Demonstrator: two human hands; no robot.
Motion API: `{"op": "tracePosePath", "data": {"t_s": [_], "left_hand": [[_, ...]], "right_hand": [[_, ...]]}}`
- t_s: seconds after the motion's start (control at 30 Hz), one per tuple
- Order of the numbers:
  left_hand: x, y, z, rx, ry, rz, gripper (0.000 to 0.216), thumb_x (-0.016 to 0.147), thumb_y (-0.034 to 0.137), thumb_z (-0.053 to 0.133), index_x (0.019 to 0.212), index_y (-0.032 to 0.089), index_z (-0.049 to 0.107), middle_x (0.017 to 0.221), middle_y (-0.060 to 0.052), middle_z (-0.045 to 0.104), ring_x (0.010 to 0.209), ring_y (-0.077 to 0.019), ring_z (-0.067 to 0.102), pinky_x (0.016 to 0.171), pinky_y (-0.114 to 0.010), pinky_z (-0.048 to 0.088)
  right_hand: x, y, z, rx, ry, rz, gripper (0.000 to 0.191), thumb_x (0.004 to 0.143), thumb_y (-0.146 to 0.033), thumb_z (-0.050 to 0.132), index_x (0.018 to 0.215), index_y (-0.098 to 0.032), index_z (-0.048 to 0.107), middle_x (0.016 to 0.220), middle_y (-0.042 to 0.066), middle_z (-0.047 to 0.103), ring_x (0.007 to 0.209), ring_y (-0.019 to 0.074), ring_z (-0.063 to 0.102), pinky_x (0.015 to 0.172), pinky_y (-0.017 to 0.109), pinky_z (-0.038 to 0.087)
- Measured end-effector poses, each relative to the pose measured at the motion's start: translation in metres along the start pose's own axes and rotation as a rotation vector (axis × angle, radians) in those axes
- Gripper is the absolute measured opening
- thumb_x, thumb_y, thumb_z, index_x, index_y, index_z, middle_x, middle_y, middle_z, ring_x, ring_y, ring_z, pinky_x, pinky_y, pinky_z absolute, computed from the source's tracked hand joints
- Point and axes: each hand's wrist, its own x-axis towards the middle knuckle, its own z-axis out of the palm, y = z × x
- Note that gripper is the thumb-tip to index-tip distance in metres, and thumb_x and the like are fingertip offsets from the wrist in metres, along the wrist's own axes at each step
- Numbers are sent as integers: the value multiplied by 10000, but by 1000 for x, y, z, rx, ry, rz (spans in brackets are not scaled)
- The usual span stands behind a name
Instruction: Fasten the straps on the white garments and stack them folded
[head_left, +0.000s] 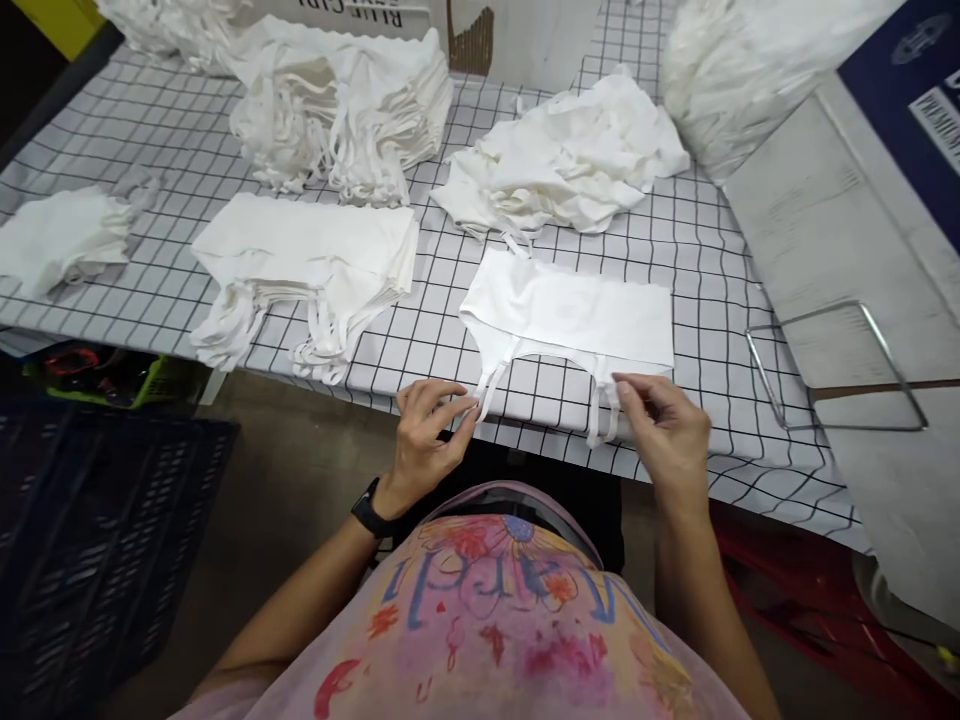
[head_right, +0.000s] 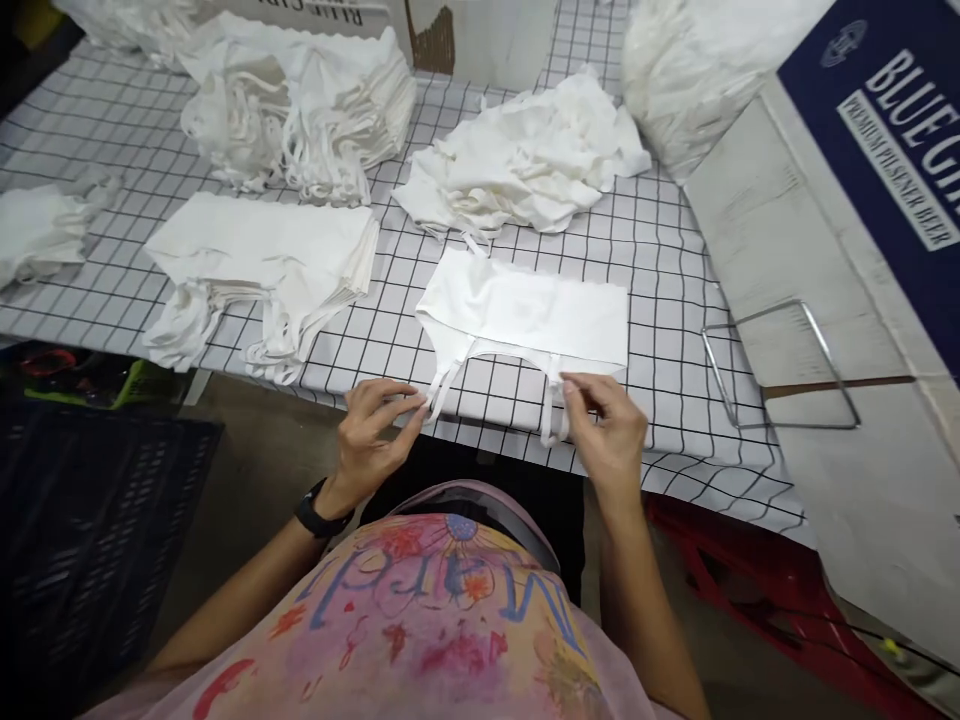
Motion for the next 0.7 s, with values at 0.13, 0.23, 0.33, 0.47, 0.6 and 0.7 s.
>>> {"op": "tracePosePath", "data": {"t_s": [0.13, 0.23, 0.33, 0.47, 0.6, 0.7], "left_hand": [[45, -15, 5, -38, -9, -14, 101, 952, 226, 673, 1020, 248, 744, 1034, -44, 725, 1015, -215, 668, 924, -404, 510], [97, -34, 18, -50, -62, -91, 162, 938, 250, 654, 1079, 228, 729, 1084, -58, 712, 1046, -224, 659, 927, -390, 540], [152, -53, 38, -17, -154, -225, 259, 883, 219, 661, 1139, 200, 692, 1121, -73, 703, 972, -221, 651, 925, -399, 543], [203, -69, 64, 79, -279, -338, 287, 813, 198, 688, 1098, 185, 662, 1062, -82, 674, 988, -246, 629, 927, -415, 520], [221, -73, 77, 83, -359, -405, 242, 723, 152, 702, 959, 191, 665, 927, -43, 658, 903, -233, 607, 828, -372, 486], [223, -74, 78, 30, -363, -430, 117, 691, 114, 659, 781, 188, 661, 737, -12, 623, 763, -203, 569, 744, -339, 429]], "right_hand": [[44, 30, -22, -118, 219, 164, 306, 903, -422, 671, 1071, -203, 802, 1003, 80, 768, 803, 219, 682, 799, 395, 565], [88, 50, -22, -239, 266, 189, 267, 850, -399, 666, 952, -179, 777, 943, 94, 712, 784, 230, 641, 899, 460, 532], [126, 59, -12, -283, 266, 193, 220, 797, -415, 684, 783, -196, 693, 857, 90, 630, 906, 277, 622, 988, 495, 480], [151, 58, -2, -298, 178, 202, 192, 715, -387, 727, 719, -220, 632, 802, 68, 586, 936, 293, 603, 974, 482, 471], [152, 56, -4, -246, 144, 215, 131, 722, -343, 684, 719, -225, 626, 761, 44, 635, 776, 246, 613, 901, 448, 495], [148, 60, -8, -120, 228, 210, 174, 741, -386, 688, 786, -222, 649, 731, 27, 670, 714, 219, 611, 828, 405, 514]]}}
